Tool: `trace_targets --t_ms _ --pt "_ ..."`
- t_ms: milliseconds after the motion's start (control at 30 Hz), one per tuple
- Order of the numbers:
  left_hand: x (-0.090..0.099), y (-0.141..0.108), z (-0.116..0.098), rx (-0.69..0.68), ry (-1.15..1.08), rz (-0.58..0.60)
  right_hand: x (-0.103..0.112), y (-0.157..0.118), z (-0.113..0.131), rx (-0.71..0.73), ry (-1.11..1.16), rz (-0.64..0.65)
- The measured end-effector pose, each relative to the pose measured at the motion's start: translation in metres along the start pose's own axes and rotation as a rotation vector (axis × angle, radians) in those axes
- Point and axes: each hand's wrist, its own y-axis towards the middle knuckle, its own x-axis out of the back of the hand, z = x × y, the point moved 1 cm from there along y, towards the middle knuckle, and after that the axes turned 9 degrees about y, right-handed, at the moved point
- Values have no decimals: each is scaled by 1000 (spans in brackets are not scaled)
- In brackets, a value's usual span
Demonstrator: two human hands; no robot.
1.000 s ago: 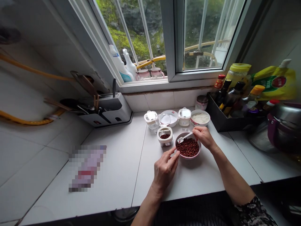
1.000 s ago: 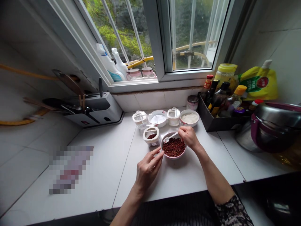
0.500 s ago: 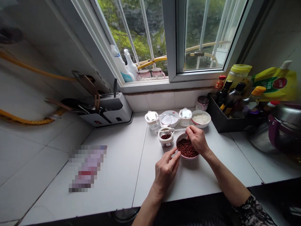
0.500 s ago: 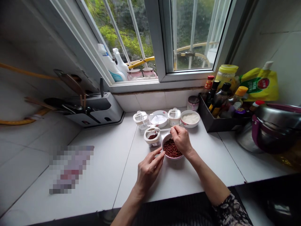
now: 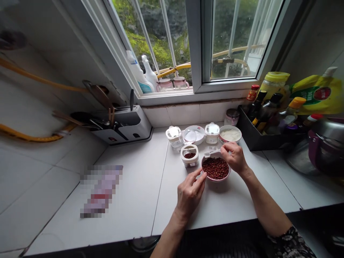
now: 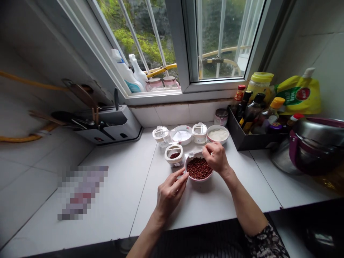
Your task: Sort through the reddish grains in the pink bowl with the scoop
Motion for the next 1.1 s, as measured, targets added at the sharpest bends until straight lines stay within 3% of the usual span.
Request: trace_targets --t_ms 233,467,967,1100 --pt "-2 -2 2 4 -10 4 5 1 -14 -190 38 222" --pt "-1 -1 1 -1 -1 5 -8 -3 -12 -175 48 344" --pt "-1 -2 1 6 -7 11 2 0 -13 -292 142 305" --pt "-2 -2 1 10 -13 6 2 0 -13 -252 128 280"
